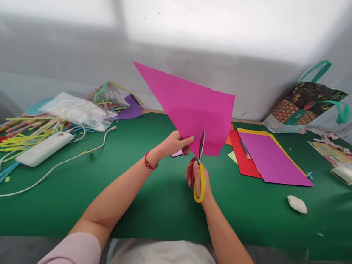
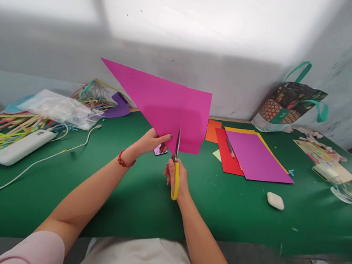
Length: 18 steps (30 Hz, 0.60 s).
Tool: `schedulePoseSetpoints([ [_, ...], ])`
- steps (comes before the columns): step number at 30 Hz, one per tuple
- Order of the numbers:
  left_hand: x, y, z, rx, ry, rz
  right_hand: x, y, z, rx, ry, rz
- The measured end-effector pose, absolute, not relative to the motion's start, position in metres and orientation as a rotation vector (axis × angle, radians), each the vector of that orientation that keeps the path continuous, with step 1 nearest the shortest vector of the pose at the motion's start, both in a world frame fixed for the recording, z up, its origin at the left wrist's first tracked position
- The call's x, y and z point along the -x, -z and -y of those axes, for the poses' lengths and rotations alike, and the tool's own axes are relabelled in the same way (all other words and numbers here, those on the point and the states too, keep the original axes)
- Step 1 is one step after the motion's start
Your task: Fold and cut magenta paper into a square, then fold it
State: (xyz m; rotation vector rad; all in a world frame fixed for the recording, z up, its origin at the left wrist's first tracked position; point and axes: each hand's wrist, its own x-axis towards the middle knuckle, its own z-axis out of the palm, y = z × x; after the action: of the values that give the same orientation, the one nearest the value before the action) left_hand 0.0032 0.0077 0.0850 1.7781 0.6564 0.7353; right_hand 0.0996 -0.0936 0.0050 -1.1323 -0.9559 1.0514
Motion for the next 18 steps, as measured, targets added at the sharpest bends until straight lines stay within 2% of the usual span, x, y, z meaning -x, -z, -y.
schedulePoseSetpoints([
  [18,-0.0062,-0.0808,-0.0088,-1.776,-0.744,-0.661,-0.0988,-0.0023,0.0957,1.167,-1.049,0.947],
])
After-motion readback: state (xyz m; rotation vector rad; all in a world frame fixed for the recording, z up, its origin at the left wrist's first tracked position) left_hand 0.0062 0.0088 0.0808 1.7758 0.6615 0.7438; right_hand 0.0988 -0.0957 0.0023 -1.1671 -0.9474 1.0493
